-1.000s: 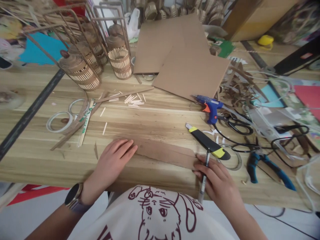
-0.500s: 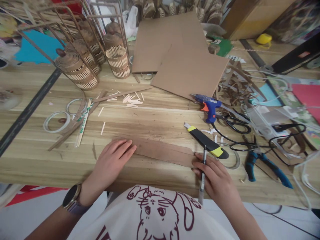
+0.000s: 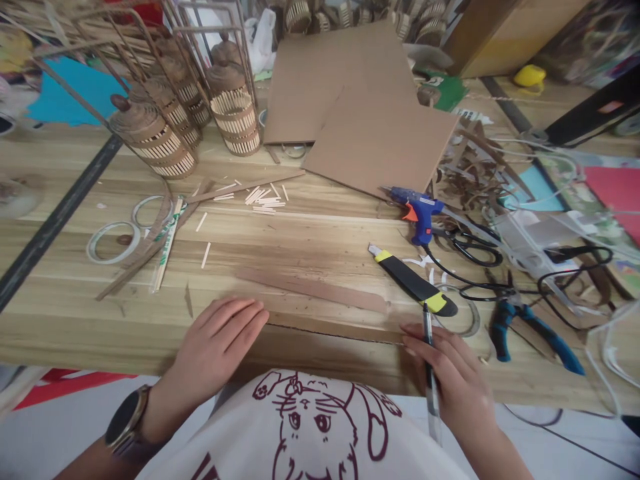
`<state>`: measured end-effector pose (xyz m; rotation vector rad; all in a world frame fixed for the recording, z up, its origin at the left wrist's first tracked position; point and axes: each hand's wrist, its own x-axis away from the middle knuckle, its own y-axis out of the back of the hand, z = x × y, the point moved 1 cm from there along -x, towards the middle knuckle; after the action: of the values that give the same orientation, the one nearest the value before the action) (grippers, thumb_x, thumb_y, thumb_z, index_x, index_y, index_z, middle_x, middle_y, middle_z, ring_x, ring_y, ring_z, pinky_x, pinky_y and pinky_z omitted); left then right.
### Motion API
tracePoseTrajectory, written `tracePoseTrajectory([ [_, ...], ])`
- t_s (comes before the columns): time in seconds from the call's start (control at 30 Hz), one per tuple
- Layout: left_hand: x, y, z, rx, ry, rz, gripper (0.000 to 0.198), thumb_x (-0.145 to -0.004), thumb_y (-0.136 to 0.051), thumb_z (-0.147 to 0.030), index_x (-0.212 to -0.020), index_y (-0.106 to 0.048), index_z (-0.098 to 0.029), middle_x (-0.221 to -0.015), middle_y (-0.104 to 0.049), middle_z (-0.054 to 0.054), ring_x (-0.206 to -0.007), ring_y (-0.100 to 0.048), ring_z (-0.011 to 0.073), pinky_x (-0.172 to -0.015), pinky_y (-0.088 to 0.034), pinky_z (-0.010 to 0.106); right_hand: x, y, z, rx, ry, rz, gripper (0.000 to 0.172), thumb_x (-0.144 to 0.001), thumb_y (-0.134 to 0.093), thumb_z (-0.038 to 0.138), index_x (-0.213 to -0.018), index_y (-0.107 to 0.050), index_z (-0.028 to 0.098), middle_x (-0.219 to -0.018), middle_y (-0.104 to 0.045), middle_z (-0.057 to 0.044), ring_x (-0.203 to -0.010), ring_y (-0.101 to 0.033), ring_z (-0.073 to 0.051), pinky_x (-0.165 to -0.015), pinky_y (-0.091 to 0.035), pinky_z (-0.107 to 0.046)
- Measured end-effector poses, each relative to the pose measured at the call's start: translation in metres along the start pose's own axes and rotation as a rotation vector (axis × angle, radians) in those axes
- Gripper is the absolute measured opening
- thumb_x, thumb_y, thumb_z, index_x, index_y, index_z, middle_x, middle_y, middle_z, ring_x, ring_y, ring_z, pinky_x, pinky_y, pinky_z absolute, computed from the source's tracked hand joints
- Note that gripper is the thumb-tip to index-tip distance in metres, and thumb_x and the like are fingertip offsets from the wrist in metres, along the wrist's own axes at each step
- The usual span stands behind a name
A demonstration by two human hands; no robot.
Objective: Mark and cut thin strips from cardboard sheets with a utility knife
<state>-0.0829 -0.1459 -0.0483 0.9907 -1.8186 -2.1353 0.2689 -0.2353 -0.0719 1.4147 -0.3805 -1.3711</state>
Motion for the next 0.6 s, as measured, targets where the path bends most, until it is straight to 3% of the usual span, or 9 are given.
tracePoseTrajectory([
  [0.47,0.005,-0.009,-0.004,0.016,0.034,-0.004,0.025,-0.099,-0.048,-0.007,-0.11,-0.07,-0.013,-0.111,-0.075,0.008,-0.107,-0.064,0.0228,-0.1,-0.051,0.041,0.02,-0.005,-0.013,0.101,0.089,0.073,0.034,-0.09,-0.057,0.006,-0.115,-0.068,0.025,-0.111,-0.075,-0.007,-0.104,-0.068,-0.024,-0.091,-0.052,-0.039],
  [0.6,-0.003,-0.002,0.003,0.018,0.068,-0.042,0.025,-0.098,-0.049,-0.006,-0.11,-0.07,-0.014,-0.109,-0.075,0.008,-0.103,-0.065,0.0211,-0.095,-0.054,0.038,0.003,0.002,-0.017,0.105,0.171,0.07,0.028,-0.089,-0.061,0.009,-0.114,-0.066,0.022,-0.109,-0.075,-0.011,-0.099,-0.069,-0.026,-0.086,-0.053,-0.04],
])
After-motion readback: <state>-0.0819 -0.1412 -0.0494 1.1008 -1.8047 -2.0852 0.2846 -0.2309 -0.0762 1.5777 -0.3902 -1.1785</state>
